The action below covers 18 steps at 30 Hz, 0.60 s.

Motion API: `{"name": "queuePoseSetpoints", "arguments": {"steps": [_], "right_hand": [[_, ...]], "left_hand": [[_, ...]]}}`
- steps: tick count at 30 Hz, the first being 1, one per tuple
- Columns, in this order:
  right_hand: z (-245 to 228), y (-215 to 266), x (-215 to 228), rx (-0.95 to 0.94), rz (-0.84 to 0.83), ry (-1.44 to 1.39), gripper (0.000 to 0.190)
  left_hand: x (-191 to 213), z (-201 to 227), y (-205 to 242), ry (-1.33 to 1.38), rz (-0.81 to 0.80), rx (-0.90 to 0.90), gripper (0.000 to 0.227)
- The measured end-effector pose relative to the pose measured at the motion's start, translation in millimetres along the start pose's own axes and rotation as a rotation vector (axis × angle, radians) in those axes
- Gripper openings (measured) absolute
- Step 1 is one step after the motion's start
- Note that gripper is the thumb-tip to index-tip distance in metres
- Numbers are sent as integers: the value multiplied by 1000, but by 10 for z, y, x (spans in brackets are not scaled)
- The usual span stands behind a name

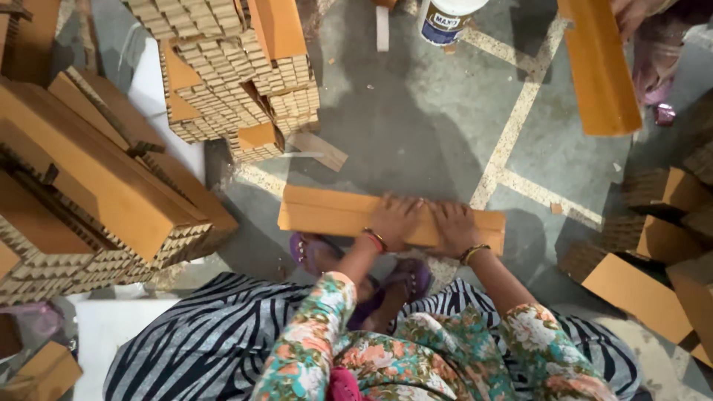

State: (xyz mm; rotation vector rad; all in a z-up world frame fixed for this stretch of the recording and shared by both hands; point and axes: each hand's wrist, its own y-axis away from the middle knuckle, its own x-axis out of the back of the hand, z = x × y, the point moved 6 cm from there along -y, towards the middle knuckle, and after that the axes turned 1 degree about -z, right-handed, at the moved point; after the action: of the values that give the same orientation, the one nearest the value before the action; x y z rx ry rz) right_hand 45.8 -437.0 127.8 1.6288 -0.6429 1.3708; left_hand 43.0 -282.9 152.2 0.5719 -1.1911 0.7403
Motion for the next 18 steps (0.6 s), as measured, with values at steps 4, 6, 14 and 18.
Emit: {"name": "queuePoseSetpoints", "arguments": {"steps": [4, 6, 14, 18], "right_hand": [[296, 122, 48, 69, -38, -1, 137], [486, 240, 77, 38, -79, -16, 134], [453, 165, 64, -178, -157, 46, 136], [517, 59, -78, -221, -389, 96, 134]], "left_hand": [[238, -849, 652, 111, -85, 146, 115], [344, -1202, 1039, 45, -71, 214, 117], [267, -1608, 1217, -52, -177, 190, 116], [258, -1654, 1199, -34, -133, 137, 112]]}}
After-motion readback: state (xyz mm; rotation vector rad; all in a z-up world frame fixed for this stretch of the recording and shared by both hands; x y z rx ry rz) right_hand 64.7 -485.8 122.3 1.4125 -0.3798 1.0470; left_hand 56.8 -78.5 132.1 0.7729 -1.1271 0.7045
